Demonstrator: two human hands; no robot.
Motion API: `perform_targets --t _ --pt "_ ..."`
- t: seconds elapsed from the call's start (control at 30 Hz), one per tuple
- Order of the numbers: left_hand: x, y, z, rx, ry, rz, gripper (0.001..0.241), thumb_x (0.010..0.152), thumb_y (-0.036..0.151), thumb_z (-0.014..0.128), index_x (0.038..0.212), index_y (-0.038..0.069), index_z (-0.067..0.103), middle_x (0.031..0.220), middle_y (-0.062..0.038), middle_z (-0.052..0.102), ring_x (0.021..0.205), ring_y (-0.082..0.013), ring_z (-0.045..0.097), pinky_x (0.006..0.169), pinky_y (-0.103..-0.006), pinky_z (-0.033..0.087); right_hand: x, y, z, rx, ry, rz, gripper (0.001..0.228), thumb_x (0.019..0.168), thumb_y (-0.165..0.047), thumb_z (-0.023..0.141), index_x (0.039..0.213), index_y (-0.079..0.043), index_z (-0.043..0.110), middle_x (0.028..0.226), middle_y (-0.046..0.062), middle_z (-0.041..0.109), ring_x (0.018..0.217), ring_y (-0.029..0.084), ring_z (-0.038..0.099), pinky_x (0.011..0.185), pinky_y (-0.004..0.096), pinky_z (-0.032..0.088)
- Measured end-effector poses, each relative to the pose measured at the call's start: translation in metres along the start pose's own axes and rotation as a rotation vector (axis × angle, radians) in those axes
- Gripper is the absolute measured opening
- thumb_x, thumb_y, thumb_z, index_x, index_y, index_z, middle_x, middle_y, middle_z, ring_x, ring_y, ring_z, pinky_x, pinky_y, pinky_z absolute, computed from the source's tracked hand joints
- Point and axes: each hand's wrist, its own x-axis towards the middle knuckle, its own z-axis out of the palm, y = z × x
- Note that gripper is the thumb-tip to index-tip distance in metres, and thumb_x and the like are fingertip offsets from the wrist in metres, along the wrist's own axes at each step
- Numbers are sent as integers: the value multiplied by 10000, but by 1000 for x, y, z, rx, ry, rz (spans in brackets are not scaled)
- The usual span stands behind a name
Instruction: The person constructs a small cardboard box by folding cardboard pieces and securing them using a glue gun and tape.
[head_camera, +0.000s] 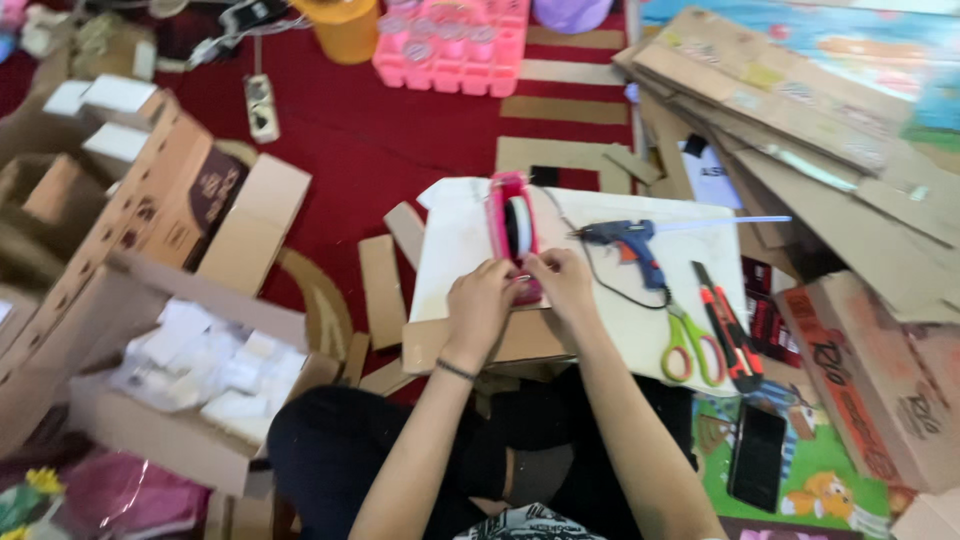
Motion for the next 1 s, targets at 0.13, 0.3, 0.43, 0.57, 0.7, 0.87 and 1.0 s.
perform_targets --t 0.13,0.3,0.43,0.57,0.7,0.87,1.0 --pt "-9 5 -8 -7 -5 -68 158 798 284 670 903 237 561 777 41 602 777 -234 662 718 -391 508 -13 -26 -7 50 -21 80 322 752 -429 673 751 -108 691 756 93 597 813 243 604 786 367 459" --pt "-12 11 -9 -59 11 -95 178 813 301 661 923 201 563 803 -21 611 792 -295 656 736 -425 507 -49 -55 -30 104 -1 73 273 763 -357 650 729 -87 671 748 91 581 816 217 595 794 348 453" --pt "-14 16 -18 -131 15 -86 183 842 324 624 928 170 572 800 -61 619 785 -332 655 726 -461 508 -77 -36 -35 237 24 81 258 786 -295 678 720 -49 639 717 89 519 784 185 542 755 316 452" --pt "-13 12 -13 -139 33 -104 193 835 335 635 915 167 585 786 -52 616 764 -325 660 708 -450 516 -118 -52 -56 229 -16 74 242 817 -261 667 735 -34 650 734 104 532 794 210 542 749 340 446" --pt "-12 12 -10 -135 31 -126 159 841 312 628 904 173 582 825 -10 628 733 -239 636 653 -394 498 -154 -53 -69 304 -13 94 246 828 -184 649 632 -68 557 722 33 531 708 125 485 694 266 386" --pt "-13 15 -13 -179 32 -132 132 857 257 613 907 136 591 877 0 636 715 -182 616 612 -359 482 -177 -50 -74 373 15 146 220 843 -133 640 636 -64 613 729 -11 541 626 62 411 612 199 302" --pt "-19 20 -16 -223 61 -89 256 855 269 612 1016 77 560 928 -67 610 721 -178 603 660 -322 498 -181 -46 -72 522 -38 194 225 849 -128 628 641 -50 591 719 11 559 723 90 492 723 212 353"
